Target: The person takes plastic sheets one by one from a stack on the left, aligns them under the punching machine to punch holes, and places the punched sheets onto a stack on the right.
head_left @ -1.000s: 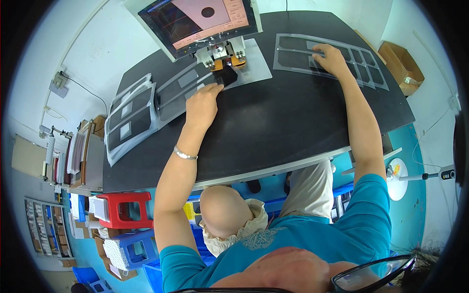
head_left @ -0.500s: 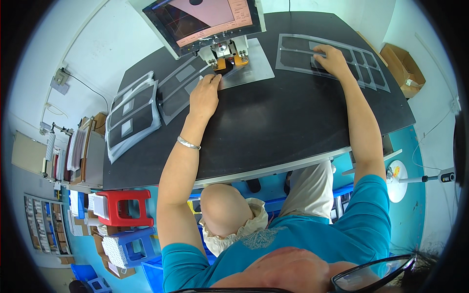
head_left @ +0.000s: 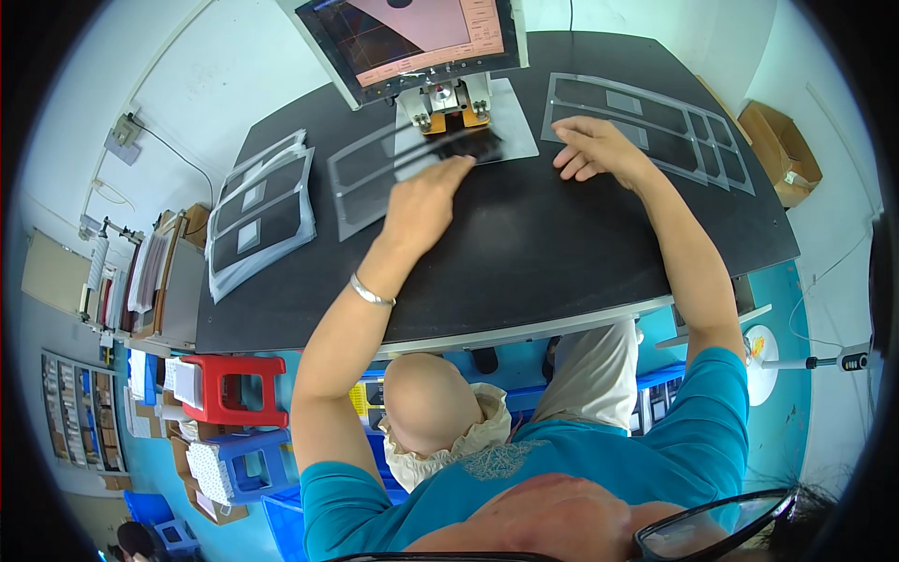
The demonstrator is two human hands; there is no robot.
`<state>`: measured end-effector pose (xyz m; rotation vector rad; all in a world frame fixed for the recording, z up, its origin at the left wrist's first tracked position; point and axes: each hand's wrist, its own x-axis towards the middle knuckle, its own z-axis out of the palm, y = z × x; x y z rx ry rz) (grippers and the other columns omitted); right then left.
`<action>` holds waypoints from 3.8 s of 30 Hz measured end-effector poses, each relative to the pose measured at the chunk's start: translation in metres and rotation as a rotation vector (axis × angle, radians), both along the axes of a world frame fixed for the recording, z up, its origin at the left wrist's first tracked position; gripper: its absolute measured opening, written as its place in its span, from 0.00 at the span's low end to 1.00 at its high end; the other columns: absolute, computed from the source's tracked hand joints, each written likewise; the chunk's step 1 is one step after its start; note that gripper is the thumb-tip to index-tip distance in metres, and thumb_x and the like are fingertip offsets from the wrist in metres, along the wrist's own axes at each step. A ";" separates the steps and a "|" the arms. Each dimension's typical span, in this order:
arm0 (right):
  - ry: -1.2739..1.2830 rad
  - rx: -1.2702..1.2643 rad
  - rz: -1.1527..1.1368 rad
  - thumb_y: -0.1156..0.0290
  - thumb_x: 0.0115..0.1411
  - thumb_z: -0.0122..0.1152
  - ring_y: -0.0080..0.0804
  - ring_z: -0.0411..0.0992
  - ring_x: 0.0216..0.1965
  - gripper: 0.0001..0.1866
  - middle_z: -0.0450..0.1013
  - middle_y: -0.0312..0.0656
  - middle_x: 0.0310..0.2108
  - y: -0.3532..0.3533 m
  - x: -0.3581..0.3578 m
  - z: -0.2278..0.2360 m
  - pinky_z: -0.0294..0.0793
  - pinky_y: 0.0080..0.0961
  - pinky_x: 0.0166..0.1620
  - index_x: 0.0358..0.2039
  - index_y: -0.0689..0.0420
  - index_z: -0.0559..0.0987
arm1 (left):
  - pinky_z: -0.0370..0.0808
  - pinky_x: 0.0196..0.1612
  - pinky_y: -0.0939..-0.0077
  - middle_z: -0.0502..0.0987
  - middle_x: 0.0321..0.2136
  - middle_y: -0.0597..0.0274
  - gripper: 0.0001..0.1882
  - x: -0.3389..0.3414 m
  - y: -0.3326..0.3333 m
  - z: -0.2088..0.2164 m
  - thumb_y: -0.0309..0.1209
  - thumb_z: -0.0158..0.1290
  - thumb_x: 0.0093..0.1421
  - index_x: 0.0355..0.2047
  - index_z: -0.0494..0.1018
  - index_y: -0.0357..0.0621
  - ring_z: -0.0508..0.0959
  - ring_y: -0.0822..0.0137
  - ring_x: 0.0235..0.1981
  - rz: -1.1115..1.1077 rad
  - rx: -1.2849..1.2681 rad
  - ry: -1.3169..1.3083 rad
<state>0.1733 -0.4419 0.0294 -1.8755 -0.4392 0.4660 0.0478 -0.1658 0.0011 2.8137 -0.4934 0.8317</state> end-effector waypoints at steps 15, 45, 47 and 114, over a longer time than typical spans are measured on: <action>-0.477 -0.220 -0.263 0.70 0.52 0.61 0.32 0.76 0.42 0.20 0.79 0.45 0.38 -0.053 0.047 -0.005 0.73 0.26 0.49 0.47 0.60 0.82 | 0.57 0.60 0.31 0.59 0.65 0.45 0.40 -0.009 0.139 0.002 0.48 0.62 0.53 0.65 0.61 0.57 0.55 0.39 0.67 0.939 0.158 -0.114; -0.490 -0.265 -0.228 0.73 0.55 0.58 0.28 0.73 0.36 0.21 0.76 0.42 0.35 -0.052 0.047 -0.016 0.72 0.24 0.44 0.49 0.63 0.80 | 0.70 0.58 0.52 0.66 0.61 0.47 0.27 0.002 0.133 -0.010 0.45 0.51 0.65 0.62 0.65 0.56 0.68 0.44 0.61 0.700 0.002 0.027; -0.477 -0.265 -0.243 0.73 0.55 0.58 0.28 0.73 0.37 0.20 0.76 0.43 0.36 -0.050 0.043 -0.012 0.72 0.24 0.44 0.49 0.63 0.80 | 0.67 0.61 0.54 0.64 0.62 0.42 0.30 0.000 0.126 -0.007 0.45 0.54 0.63 0.63 0.65 0.52 0.65 0.44 0.62 0.561 0.000 0.050; -0.481 -0.138 -0.384 0.71 0.57 0.63 0.24 0.71 0.37 0.22 0.73 0.38 0.36 -0.051 0.056 -0.023 0.71 0.22 0.42 0.52 0.62 0.78 | 0.75 0.46 0.61 0.76 0.43 0.58 0.18 -0.005 0.096 -0.015 0.28 0.56 0.59 0.51 0.75 0.48 0.77 0.54 0.44 0.241 0.108 -0.014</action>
